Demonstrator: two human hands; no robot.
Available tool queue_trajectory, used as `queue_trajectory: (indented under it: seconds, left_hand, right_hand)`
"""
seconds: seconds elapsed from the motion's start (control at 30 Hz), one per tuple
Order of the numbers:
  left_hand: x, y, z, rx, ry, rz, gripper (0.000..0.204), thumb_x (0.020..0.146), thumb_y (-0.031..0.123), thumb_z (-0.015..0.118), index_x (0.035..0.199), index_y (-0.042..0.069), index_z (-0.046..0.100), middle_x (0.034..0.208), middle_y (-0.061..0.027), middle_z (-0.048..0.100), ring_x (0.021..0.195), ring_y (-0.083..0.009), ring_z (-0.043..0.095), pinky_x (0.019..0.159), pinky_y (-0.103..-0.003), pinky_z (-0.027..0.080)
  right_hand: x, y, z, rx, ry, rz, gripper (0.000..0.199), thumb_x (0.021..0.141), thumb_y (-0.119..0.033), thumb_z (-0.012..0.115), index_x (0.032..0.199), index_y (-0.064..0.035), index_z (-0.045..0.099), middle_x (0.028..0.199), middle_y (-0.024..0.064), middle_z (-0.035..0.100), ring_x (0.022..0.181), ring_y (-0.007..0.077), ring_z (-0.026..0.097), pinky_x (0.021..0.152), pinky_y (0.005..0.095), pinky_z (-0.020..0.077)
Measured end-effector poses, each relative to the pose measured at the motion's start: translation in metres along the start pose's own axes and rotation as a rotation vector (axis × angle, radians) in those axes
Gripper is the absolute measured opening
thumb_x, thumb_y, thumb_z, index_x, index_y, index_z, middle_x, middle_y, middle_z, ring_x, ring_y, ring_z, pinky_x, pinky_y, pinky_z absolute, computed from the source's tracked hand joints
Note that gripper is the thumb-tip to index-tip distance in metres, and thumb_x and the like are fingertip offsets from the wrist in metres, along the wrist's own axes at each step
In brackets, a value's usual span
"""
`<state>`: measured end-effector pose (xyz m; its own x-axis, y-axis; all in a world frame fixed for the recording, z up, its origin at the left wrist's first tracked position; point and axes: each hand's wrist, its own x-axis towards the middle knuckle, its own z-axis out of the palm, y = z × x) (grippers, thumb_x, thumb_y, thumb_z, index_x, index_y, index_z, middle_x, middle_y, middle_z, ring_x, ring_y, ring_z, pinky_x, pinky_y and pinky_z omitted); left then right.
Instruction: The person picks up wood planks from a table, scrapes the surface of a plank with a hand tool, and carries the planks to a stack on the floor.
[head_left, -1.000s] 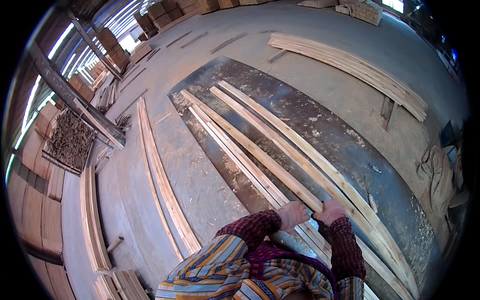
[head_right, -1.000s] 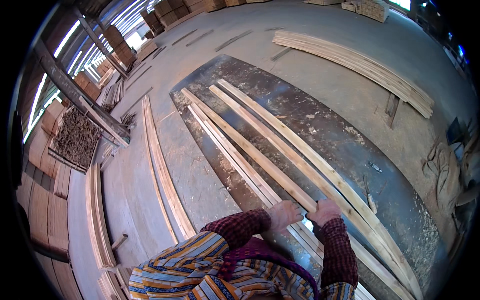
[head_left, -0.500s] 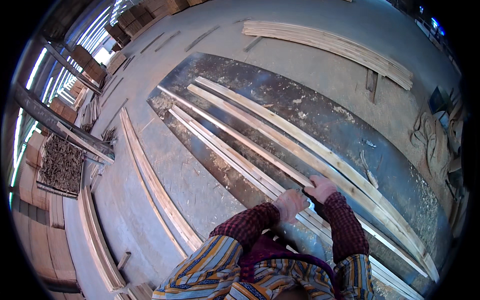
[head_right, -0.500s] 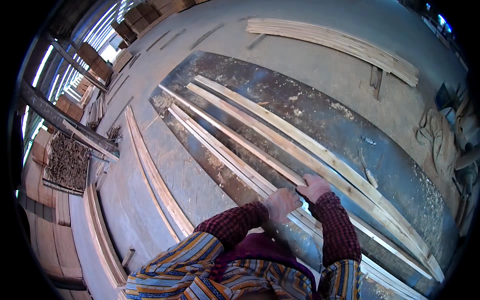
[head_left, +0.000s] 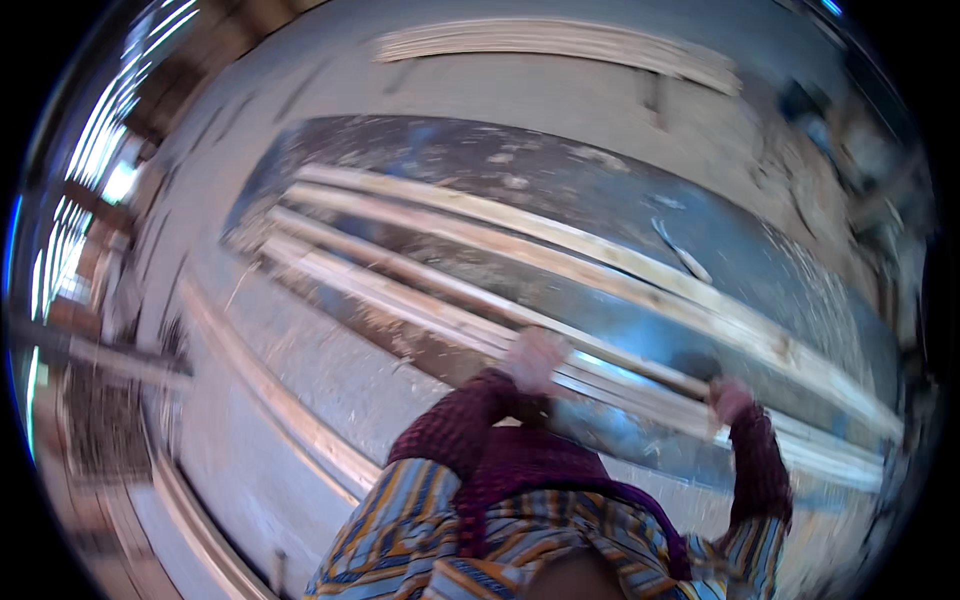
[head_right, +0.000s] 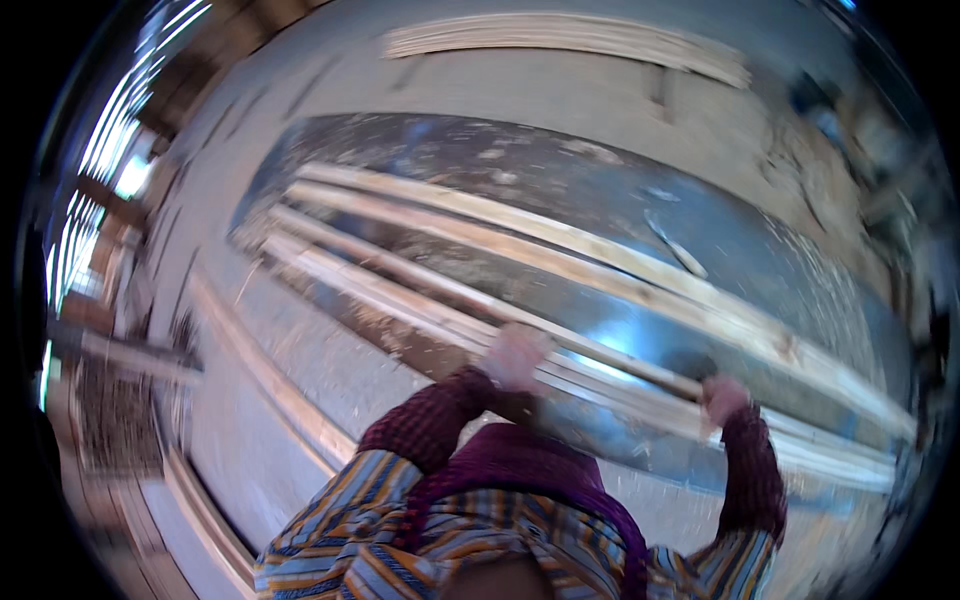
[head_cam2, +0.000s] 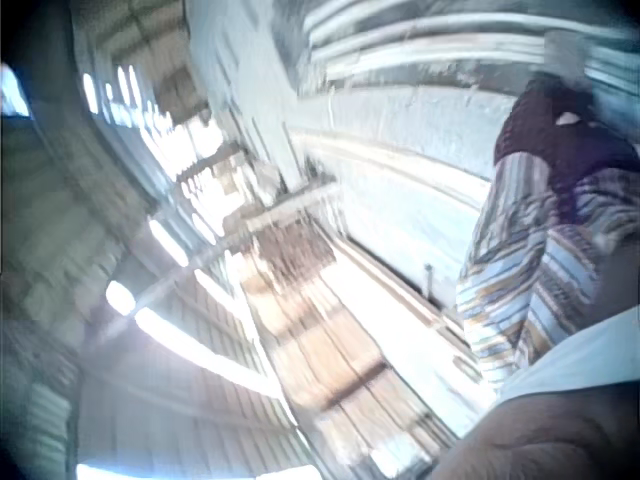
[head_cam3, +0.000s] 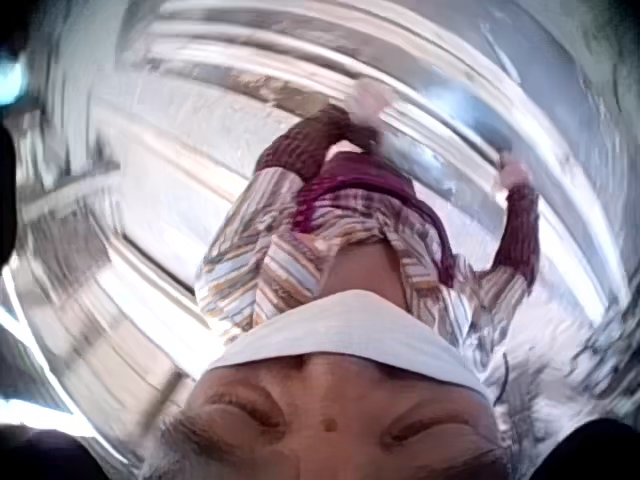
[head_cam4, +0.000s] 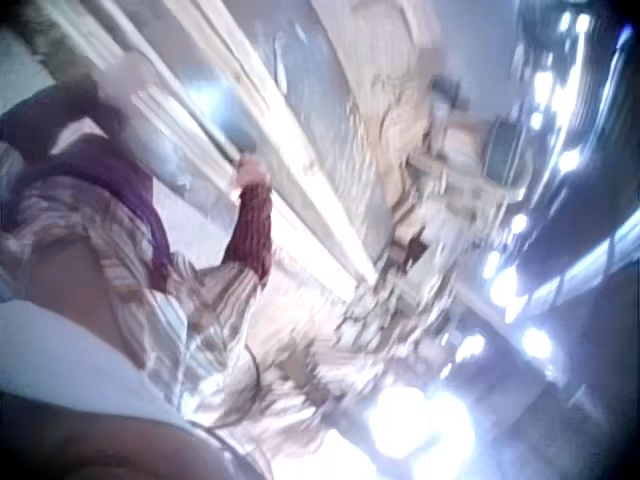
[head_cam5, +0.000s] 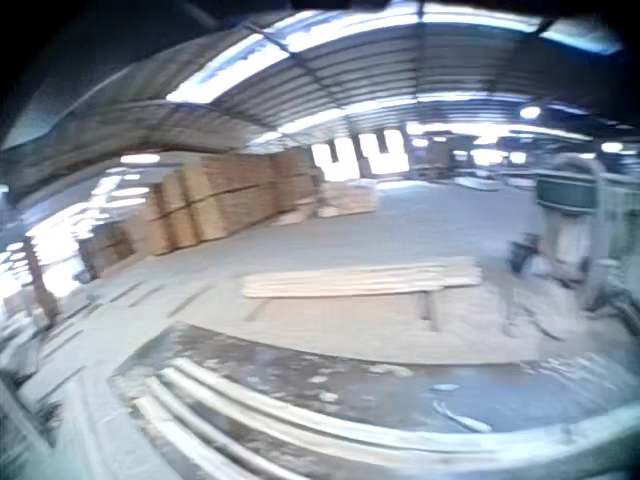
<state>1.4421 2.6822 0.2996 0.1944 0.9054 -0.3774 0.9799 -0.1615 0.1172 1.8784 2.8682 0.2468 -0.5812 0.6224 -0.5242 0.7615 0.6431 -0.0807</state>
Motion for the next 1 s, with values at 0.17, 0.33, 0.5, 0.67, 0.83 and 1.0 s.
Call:
queue_trajectory:
  seconds: [0.17,0.33,0.5,0.67,0.83,1.0]
  left_hand:
    - [-0.001,-0.002,0.018,0.024,0.172,0.018,0.079,0.069,0.065,0.082,0.123,0.011,0.065,0.115,-0.0074,0.065,0.115,-0.0276,0.061,0.098,-0.043,0.045]
    - [-0.001,0.014,-0.010,0.133,0.476,0.100,0.101,0.063,0.062,0.086,0.143,0.011,0.051,0.129,-0.0109,0.058,0.127,-0.0270,0.053,0.106,-0.044,0.042]
    - [0.022,0.008,-0.005,0.061,-0.100,0.015,0.108,0.064,0.064,0.085,0.149,0.009,0.046,0.130,-0.0109,0.058,0.126,-0.0263,0.055,0.109,-0.044,0.040]
    - [0.018,0.001,0.007,0.010,0.013,0.060,0.109,0.065,0.070,0.082,0.148,0.008,0.049,0.127,-0.0120,0.060,0.126,-0.0278,0.055,0.110,-0.045,0.040]
    - [0.007,-0.015,0.021,-0.104,0.063,0.047,0.110,0.071,0.078,0.070,0.151,0.006,0.046,0.128,-0.0132,0.060,0.125,-0.0294,0.055,0.110,-0.046,0.038]
    - [0.009,-0.006,-0.010,0.003,-0.122,0.049,0.101,0.079,0.070,0.068,0.151,0.004,0.045,0.133,-0.0123,0.060,0.126,-0.0276,0.056,0.108,-0.040,0.039]
  right_hand:
    - [-0.043,0.039,-0.002,0.096,0.117,0.140,0.028,0.087,-0.035,0.073,0.096,-0.0087,0.072,0.102,0.0204,0.070,0.100,0.0420,0.067,0.084,0.0533,0.0542]
    - [-0.060,0.047,-0.016,0.468,-0.042,0.289,0.043,0.090,-0.045,0.068,0.112,-0.0099,0.077,0.108,0.0228,0.074,0.103,0.0401,0.071,0.091,0.0472,0.0545]
    - [-0.037,0.011,-0.074,0.323,-0.241,0.408,0.065,0.087,-0.064,0.063,0.112,-0.0052,0.077,0.114,0.0260,0.073,0.107,0.0427,0.069,0.098,0.0472,0.0525]
    - [0.084,0.029,-0.113,0.356,0.453,0.251,0.049,0.090,-0.053,0.064,0.108,-0.0093,0.077,0.101,0.0210,0.074,0.096,0.0404,0.070,0.084,0.0475,0.0554]
    - [0.158,0.041,-0.126,0.060,0.065,0.097,0.058,0.083,-0.055,0.066,0.107,-0.0043,0.078,0.104,0.0243,0.074,0.097,0.0388,0.072,0.087,0.0490,0.0558]
    - [0.166,0.054,-0.106,0.348,-0.016,0.060,0.050,0.081,-0.050,0.077,0.101,-0.0036,0.078,0.095,0.0230,0.075,0.087,0.0377,0.071,0.077,0.0488,0.0547]
